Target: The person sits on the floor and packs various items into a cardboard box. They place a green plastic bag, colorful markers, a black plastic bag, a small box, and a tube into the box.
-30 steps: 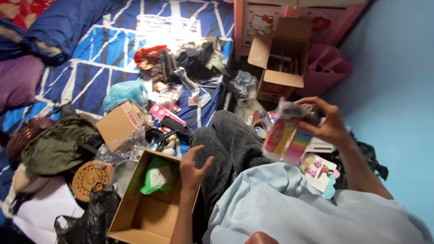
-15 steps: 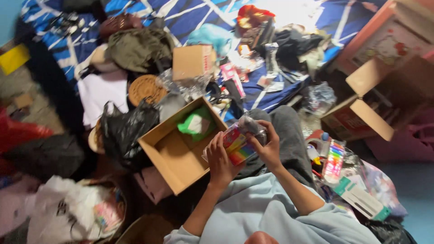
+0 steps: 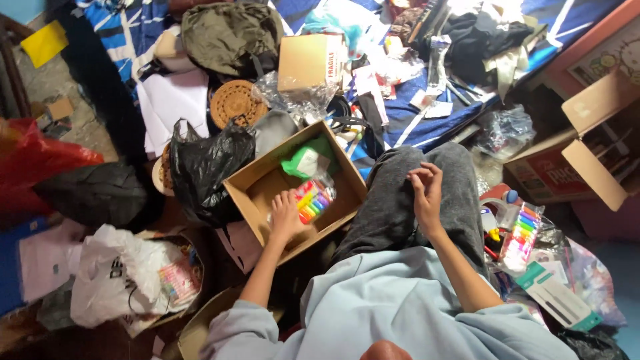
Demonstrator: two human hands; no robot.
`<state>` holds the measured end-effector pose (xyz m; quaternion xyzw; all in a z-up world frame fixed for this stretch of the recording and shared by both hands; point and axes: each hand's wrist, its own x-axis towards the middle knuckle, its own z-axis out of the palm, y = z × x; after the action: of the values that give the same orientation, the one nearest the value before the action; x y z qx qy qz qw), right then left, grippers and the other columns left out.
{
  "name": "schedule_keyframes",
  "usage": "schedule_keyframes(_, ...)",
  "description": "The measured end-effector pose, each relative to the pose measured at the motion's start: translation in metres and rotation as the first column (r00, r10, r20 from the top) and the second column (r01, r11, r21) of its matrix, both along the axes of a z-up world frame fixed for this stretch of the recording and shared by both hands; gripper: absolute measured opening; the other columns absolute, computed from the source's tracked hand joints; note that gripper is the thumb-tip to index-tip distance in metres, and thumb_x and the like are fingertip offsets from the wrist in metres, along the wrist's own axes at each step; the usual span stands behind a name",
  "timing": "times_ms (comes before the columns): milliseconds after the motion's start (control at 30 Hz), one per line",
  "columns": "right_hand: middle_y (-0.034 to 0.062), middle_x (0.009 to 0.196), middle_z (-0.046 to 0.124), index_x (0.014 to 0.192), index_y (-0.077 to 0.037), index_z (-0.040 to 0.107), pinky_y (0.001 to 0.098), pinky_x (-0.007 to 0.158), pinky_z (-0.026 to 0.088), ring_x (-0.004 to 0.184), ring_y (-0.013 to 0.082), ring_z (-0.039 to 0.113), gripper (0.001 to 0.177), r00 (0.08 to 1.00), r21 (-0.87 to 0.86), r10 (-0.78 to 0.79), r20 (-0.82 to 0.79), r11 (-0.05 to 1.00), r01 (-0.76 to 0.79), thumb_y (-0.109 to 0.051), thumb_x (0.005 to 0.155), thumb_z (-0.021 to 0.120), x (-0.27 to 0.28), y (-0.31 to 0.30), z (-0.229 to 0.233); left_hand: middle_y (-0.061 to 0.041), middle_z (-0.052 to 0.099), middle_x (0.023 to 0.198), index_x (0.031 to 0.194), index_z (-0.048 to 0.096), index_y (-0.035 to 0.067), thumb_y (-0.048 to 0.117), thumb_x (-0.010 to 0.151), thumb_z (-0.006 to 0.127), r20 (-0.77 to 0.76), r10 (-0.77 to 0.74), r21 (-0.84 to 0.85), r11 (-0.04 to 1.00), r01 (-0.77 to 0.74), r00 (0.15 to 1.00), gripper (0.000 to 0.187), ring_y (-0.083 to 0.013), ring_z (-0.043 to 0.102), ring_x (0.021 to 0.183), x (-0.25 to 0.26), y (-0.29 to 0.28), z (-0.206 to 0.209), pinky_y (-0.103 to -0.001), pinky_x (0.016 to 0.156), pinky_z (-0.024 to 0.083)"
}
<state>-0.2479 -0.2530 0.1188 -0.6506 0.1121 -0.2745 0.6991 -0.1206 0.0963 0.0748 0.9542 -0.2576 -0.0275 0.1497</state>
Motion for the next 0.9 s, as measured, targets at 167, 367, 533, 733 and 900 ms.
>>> schedule_keyframes(167,0.0054,0.112,0.061,0.136,-0.005,0.044,0.0274,0.098,0.047,0.106,0.0125,0.058,0.029,0.992,-0.084,-0.119,-0.044,0.990,0.115,-0.006,0.109,0.054,-0.020,-0.008,-0.038,-0.018,0.050,0.121,0.137,0.042,-0.002,0.047,0.040,0.095,-0.143,-0.145,0.115,0.980,0.162,0.979,0.120,-0.0371,0.047,0.111,0.014,-0.021,-0.075,-0.048,0.099,0.041)
schedule_keyframes(367,0.0046,0.103,0.056,0.132,-0.004,0.048,0.0280,0.091,0.047,0.097,0.0133,0.056,0.027,0.975,-0.282,-0.188,-0.123,0.948,0.147,-0.009,0.107,0.055,-0.029,-0.014,-0.064,-0.022,0.050,0.130,0.140,0.042,-0.007,0.051,0.044,0.092,-0.089,-0.194,0.162,0.965,0.207,0.977,0.122,-0.0378,0.046,0.118,0.016,-0.048,-0.150,-0.047,0.105,0.039)
schedule_keyframes(533,0.0036,0.096,0.049,0.132,-0.003,0.045,0.0300,0.085,0.045,0.088,0.0139,0.050,0.025,0.956,-0.320,-0.213,-0.200,0.937,0.142,-0.014,0.109,0.050,-0.025,-0.015,-0.073,-0.026,0.045,0.143,0.141,0.042,-0.009,0.059,0.049,0.088,-0.044,-0.212,0.373,0.903,0.212,0.976,0.123,-0.0393,0.042,0.128,0.011,-0.054,-0.174,-0.048,0.112,0.033)
schedule_keyframes(733,0.0050,0.091,0.049,0.130,-0.005,0.046,0.0325,0.081,0.045,0.084,0.0160,0.050,0.024,0.934,-0.329,-0.272,-0.231,0.925,0.188,-0.015,0.108,0.048,-0.020,-0.010,-0.073,-0.034,0.049,0.139,0.135,0.048,-0.016,0.071,0.051,0.084,0.017,-0.356,0.225,0.912,0.344,0.934,0.126,-0.0455,0.045,0.127,0.015,-0.055,-0.182,-0.054,0.106,0.036)
schedule_keyframes(900,0.0064,0.092,0.052,0.125,-0.006,0.051,0.0330,0.082,0.046,0.085,0.0172,0.052,0.023,0.946,-0.265,-0.261,-0.194,0.942,0.205,-0.014,0.104,0.053,-0.022,-0.012,-0.076,-0.026,0.072,0.090,0.083,0.075,-0.003,0.062,0.098,0.053,-0.120,-0.375,0.207,0.896,0.393,0.919,0.070,-0.0435,0.067,0.087,0.028,-0.069,-0.181,-0.053,0.088,0.052)
